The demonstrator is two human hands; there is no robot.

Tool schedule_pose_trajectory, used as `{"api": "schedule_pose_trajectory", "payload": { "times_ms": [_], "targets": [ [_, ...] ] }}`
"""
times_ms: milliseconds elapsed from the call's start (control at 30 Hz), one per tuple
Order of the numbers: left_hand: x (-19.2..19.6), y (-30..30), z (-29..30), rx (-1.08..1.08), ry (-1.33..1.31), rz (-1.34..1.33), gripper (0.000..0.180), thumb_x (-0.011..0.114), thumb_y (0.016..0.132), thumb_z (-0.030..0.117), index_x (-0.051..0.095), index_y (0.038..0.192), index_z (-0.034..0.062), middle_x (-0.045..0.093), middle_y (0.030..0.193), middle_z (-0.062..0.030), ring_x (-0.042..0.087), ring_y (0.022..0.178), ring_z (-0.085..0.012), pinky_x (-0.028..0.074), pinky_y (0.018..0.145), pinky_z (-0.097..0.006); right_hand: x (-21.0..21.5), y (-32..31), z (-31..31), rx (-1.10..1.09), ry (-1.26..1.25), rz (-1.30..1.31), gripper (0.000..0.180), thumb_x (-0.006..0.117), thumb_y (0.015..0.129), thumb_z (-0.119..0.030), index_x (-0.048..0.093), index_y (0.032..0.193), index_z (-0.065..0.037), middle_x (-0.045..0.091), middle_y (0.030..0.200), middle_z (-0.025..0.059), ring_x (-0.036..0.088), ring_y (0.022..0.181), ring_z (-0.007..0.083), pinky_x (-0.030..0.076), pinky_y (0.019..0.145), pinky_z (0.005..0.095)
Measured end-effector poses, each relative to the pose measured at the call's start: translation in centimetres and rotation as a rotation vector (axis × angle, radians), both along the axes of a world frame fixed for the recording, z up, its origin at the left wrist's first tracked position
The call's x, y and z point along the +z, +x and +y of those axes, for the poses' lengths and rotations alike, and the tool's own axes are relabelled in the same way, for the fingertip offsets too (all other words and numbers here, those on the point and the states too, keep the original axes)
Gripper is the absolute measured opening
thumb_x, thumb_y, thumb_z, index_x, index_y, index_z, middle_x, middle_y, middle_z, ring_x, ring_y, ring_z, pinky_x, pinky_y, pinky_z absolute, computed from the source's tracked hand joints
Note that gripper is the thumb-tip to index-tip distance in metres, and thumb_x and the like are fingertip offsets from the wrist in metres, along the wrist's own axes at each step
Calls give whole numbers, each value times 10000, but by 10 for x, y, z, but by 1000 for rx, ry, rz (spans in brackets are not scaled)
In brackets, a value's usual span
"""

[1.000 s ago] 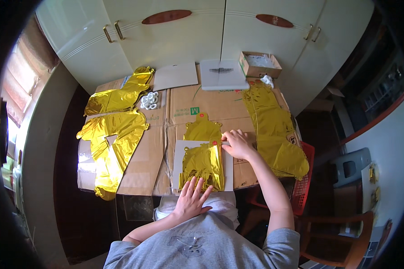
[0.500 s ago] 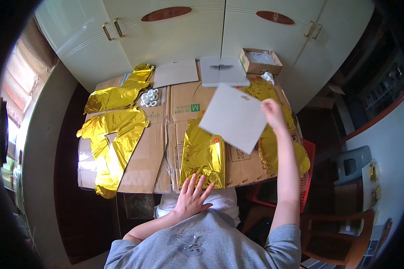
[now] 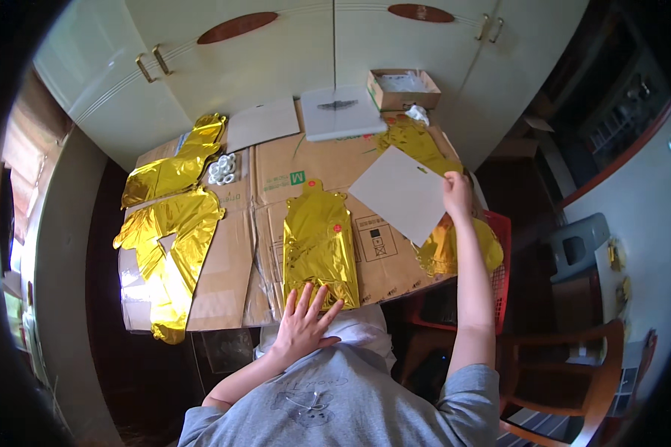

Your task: Folding and organizing gold foil sheets on a cardboard surface.

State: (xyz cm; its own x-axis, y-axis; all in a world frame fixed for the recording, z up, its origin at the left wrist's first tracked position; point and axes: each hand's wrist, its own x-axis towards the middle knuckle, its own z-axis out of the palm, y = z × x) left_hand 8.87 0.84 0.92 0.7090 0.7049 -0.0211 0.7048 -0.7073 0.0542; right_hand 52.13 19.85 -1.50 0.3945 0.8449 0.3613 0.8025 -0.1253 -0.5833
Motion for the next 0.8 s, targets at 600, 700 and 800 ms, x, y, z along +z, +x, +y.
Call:
{"api": "schedule_pose_trajectory", "payload": {
  "times_ms": [600, 700, 800],
  "targets": [
    [-15, 1, 3, -32, 25, 43, 808, 571, 759, 717, 416, 1439, 311, 327, 1519, -154, 265, 1409, -427, 198, 1106, -648, 14, -242, -159, 911, -161, -336, 663, 504, 965, -424, 401, 1400, 65, 392, 1458, 256, 338, 1396, 367, 235, 1158, 482],
    [-15, -1, 2, -23, 38, 53, 807, 583, 761, 702, 403, 1447, 318, 322, 1524, -144, 266, 1410, -419, 199, 1104, -649, 4, -239, -151, 869, -176, -425, 765, 394, 982, -522, 306, 1441, 83, 340, 1482, 281, 290, 1412, 401, 213, 1164, 491],
    [-8, 0, 2, -23, 31, 49, 827, 598, 762, 684, 361, 1471, 330, 313, 1529, -139, 274, 1406, -412, 196, 1104, -652, 4, -231, -135, 814, -212, -436, 791, 374, 979, -546, 317, 1426, 104, 309, 1496, 290, 252, 1424, 414, 196, 1170, 494]
  ]
}}
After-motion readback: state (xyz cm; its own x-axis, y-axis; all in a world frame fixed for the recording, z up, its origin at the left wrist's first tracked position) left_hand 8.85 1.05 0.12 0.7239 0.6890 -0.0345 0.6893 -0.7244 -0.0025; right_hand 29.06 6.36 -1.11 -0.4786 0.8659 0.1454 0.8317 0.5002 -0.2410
